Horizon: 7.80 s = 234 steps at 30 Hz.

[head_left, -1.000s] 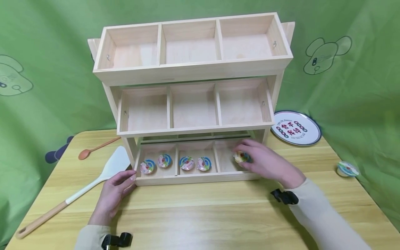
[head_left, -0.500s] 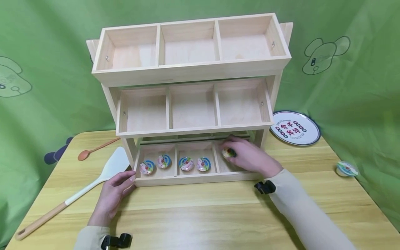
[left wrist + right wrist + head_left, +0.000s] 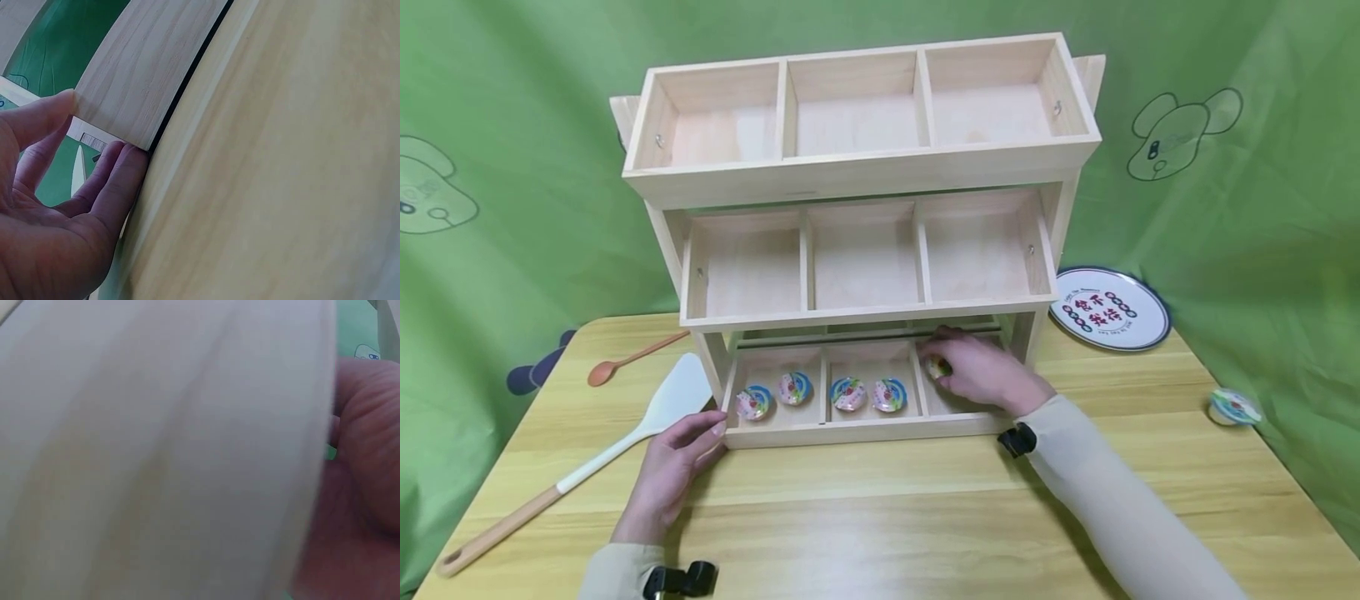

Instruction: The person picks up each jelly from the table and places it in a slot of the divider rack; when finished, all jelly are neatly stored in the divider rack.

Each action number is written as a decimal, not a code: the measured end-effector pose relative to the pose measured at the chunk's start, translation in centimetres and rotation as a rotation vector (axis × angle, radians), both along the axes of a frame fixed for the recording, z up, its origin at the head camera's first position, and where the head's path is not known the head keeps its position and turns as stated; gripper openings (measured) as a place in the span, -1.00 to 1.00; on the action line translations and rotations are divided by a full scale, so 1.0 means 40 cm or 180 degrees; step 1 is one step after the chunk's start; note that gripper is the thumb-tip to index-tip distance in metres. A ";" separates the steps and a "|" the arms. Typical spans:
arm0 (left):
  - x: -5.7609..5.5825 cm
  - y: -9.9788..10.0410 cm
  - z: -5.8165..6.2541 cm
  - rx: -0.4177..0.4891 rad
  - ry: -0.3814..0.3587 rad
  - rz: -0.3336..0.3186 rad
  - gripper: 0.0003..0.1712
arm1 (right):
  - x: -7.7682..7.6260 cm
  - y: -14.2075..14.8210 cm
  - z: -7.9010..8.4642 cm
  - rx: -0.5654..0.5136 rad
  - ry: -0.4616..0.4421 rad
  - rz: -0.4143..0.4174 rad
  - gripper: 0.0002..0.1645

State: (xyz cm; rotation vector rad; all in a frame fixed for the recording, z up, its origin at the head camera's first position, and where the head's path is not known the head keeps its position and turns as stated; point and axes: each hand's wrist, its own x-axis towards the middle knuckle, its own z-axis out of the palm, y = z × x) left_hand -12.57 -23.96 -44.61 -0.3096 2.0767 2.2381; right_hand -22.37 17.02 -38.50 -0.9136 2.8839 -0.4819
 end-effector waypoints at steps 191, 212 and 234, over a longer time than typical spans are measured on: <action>0.005 0.002 -0.004 0.0052 0.0052 0.0062 -0.79 | 0.255 0.428 0.031 0.0103 0.0451 -0.0836 -0.46; 0.003 0.002 0.002 0.0012 0.0033 0.0002 -0.80 | 0.258 0.313 0.076 -0.0092 0.0759 -0.0384 -0.49; 0.006 0.003 -0.001 0.0049 0.0008 0.0043 -0.81 | 0.192 0.188 0.086 -0.0090 0.0551 -0.0179 -0.53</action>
